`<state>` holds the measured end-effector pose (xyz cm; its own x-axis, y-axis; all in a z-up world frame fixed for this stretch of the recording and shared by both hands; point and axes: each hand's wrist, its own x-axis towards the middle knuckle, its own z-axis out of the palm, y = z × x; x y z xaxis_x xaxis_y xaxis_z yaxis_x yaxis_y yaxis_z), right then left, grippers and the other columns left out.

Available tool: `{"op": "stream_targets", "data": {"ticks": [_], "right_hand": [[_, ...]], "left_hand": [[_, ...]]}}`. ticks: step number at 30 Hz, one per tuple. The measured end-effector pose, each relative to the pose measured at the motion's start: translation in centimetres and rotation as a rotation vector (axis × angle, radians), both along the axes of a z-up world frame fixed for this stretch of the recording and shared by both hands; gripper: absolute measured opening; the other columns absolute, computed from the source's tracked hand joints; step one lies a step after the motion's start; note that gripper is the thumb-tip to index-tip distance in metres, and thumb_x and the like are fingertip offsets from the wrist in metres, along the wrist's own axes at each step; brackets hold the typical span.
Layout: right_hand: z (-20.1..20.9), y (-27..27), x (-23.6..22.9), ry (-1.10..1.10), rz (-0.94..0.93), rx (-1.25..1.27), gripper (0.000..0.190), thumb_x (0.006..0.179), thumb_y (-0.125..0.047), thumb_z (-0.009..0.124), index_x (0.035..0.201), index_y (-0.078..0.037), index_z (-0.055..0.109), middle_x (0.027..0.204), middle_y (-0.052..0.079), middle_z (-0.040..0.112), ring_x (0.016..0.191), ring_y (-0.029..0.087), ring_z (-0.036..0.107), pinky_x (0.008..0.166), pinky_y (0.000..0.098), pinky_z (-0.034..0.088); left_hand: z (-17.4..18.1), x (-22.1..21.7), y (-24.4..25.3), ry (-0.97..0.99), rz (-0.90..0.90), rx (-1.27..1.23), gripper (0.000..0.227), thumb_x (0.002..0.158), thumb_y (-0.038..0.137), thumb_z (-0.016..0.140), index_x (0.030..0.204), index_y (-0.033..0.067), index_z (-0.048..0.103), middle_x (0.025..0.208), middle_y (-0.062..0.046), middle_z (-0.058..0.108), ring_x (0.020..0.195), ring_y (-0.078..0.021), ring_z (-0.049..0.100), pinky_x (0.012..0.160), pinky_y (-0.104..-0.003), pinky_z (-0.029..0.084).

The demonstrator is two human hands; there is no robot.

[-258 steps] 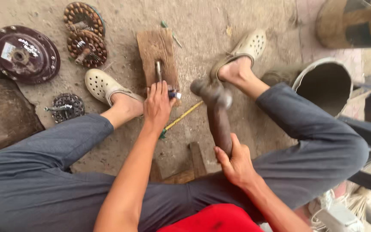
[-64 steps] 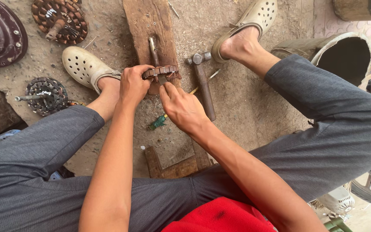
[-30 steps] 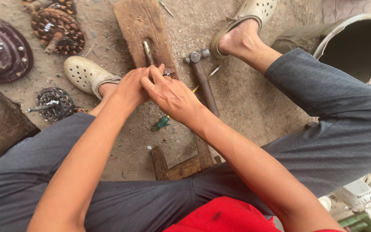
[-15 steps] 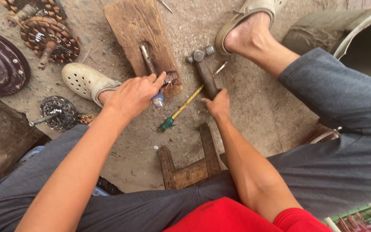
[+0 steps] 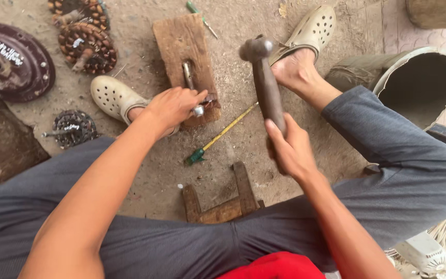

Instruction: The person sits on the floor and uses a hammer and a chisel to work on a small metal component placed on a wooden block. They repeatedly strike the chisel to shape or adjust the metal part.

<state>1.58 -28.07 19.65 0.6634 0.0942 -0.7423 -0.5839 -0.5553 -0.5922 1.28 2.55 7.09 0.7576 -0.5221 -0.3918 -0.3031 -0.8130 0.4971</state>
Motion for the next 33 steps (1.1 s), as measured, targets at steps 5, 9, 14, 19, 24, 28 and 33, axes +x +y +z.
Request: {"op": "stream_targets", "data": {"ticks": [5, 9, 14, 19, 24, 28, 33], "right_hand": [[8.3, -1.3, -2.0, -0.412, 0.407, 0.067, 0.038, 0.098, -0.04, 0.055, 0.102, -0.002, 0.059, 0.06, 0.008, 0.066, 0.056, 0.019, 0.07, 0.058, 0.0364, 0.054], [7.3, 1.6, -3.8, -0.288, 0.439, 0.06, 0.048, 0.095, -0.047, 0.056, 0.102, 0.001, 0.062, 0.062, 0.013, 0.065, 0.055, 0.026, 0.065, 0.056, 0.0396, 0.05], [7.2, 1.8, -1.2, -0.162, 0.517, -0.247, 0.047, 0.095, -0.049, 0.059, 0.099, -0.003, 0.067, 0.067, 0.017, 0.067, 0.065, 0.032, 0.069, 0.062, 0.0448, 0.051], [7.9, 0.7, -3.1, -0.35, 0.328, 0.181, 0.048, 0.097, -0.047, 0.054, 0.101, 0.0, 0.062, 0.062, 0.013, 0.066, 0.054, 0.026, 0.065, 0.053, 0.0402, 0.053], [7.3, 1.8, -3.2, -0.136, 0.495, -0.21, 0.043, 0.098, -0.046, 0.061, 0.101, -0.003, 0.065, 0.059, 0.012, 0.065, 0.052, 0.019, 0.061, 0.057, 0.0375, 0.047], [6.8, 0.9, -6.3, -0.255, 0.249, 0.196, 0.045, 0.097, -0.048, 0.056, 0.099, -0.003, 0.062, 0.063, 0.009, 0.066, 0.053, 0.017, 0.061, 0.051, 0.0354, 0.051], [5.8, 0.4, -4.4, -0.134, 0.473, -0.185, 0.044, 0.099, -0.048, 0.061, 0.101, -0.004, 0.065, 0.062, 0.016, 0.064, 0.051, 0.018, 0.055, 0.055, 0.0395, 0.048]], "left_hand": [[-2.9, -0.4, 0.4, -0.054, -0.013, 0.006, 0.056, 0.083, 0.016, 0.071, 0.137, 0.0074, 0.057, 0.1, -0.012, 0.071, 0.092, -0.0339, 0.07, 0.083, -0.045, 0.057], [-5.0, -1.8, 0.2, -0.141, 0.038, 0.08, 0.023, 0.096, 0.035, 0.073, 0.094, 0.0126, 0.067, 0.096, -0.011, 0.072, 0.096, -0.0312, 0.07, 0.085, -0.043, 0.059], [-4.8, 1.5, 0.4, -0.059, 0.025, -0.053, 0.028, 0.09, 0.022, 0.071, 0.115, 0.0103, 0.064, 0.093, -0.011, 0.072, 0.09, -0.0337, 0.072, 0.08, -0.046, 0.059], [-4.5, -1.4, -0.1, -0.082, 0.097, -0.103, 0.034, 0.086, 0.02, 0.071, 0.118, 0.0099, 0.063, 0.089, -0.013, 0.072, 0.083, -0.0367, 0.071, 0.073, -0.049, 0.058], [-3.1, 0.6, -0.2, -0.182, 0.171, -0.185, 0.037, 0.088, 0.014, 0.064, 0.125, 0.0147, 0.065, 0.089, -0.013, 0.074, 0.079, -0.0356, 0.072, 0.073, -0.049, 0.058], [-3.8, -2.8, -0.7, -0.09, 0.105, -0.188, 0.028, 0.086, 0.018, 0.066, 0.113, 0.0095, 0.062, 0.09, -0.013, 0.073, 0.083, -0.0347, 0.072, 0.072, -0.046, 0.059], [-2.2, 0.6, 0.0, -0.027, 0.166, -0.129, 0.03, 0.084, 0.015, 0.068, 0.113, 0.0127, 0.06, 0.089, -0.01, 0.074, 0.084, -0.0356, 0.072, 0.071, -0.049, 0.058]]}}
